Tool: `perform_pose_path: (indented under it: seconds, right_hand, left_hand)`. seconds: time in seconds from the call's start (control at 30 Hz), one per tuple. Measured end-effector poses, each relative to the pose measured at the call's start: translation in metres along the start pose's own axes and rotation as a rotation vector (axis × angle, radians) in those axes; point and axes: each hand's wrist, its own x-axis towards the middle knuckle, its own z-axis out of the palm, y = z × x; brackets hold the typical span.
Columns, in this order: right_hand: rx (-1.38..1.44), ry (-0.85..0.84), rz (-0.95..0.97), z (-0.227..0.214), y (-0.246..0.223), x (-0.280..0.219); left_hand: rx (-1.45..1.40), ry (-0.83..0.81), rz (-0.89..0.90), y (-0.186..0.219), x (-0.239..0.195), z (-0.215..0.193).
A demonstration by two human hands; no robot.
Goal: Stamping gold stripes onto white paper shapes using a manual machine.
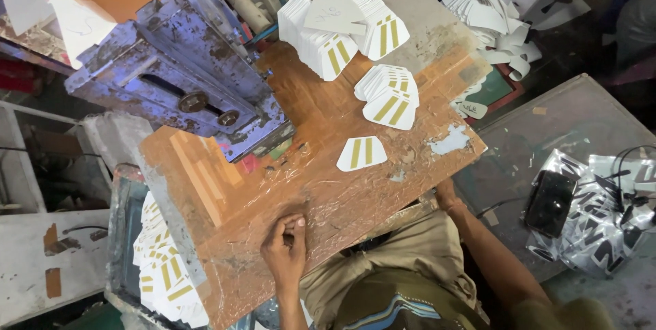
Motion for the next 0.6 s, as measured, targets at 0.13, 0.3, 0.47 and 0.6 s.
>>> perform_pose_path:
  seconds: [0.13, 0.3, 0.47, 0.6]
  right_hand:
    - [-0.39, 0.023, -0.353, 0.005, -0.026, -0.009]
    - [-0.783, 0.02, -0.715, 0.029, -0.071, -0.023]
    - [-0.382, 0.087, -0.38, 0.037, -0.114, -0.058]
    - [-0.728, 0.295, -0.29, 0.018, -0.131, -0.072]
  left_hand:
    - [0.024, 0.004, -0.005, 0.001, -0.001, -0.001]
    - [0.016, 0.017, -0.009, 0.0, 0.0, -0.001]
    - [0.002, 0.006, 0.03, -0.002, 0.0, -0.002]
    - [-0.018, 0.02, 0.065, -0.023, -0.006, 0.003]
